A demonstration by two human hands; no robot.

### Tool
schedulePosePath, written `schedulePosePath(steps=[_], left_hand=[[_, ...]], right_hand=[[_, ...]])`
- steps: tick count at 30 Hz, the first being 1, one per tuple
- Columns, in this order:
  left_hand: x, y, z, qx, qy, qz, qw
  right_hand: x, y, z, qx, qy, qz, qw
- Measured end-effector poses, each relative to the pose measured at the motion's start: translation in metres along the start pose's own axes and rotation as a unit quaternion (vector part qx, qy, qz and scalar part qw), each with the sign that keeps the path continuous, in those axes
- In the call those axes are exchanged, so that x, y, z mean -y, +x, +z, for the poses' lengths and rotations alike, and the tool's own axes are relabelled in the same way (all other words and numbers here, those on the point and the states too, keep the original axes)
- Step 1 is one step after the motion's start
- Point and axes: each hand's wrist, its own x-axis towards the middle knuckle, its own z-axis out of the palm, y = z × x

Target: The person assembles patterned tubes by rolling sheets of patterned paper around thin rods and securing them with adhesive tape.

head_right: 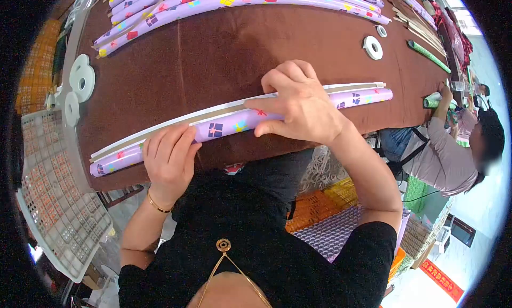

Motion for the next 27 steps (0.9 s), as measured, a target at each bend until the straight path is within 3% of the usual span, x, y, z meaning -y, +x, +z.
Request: schedulePosePath(steps=[6,8,12,18,27], left_hand=[[0.000,0.000,0.000,0.006,0.004,-0.004,1.000],[-0.002,0.001,-0.001,0.005,0.011,-0.006,1.000],[0.000,0.002,0.000,0.003,-0.006,-0.005,1.000],[0.002,0.004,-0.001,-0.002,-0.006,-0.003,1.000],[0.002,0.008,-0.003,0.003,-0.061,-0.043,0.997]], right_hand=[[-0.025,-0.022,-0.017,0.026,-0.048,-0.016,0.998],[-0.031,-0.034,-0.018,-0.049,-0.050,0.057,0.996],[-0.009,-0.032,-0.005,-0.109,-0.063,0.120,0.985],[0.009,-0.031,0.021,-0.136,0.004,0.104,0.985],[0.002,-0.022,0.025,-0.120,-0.021,0.111,0.986]])
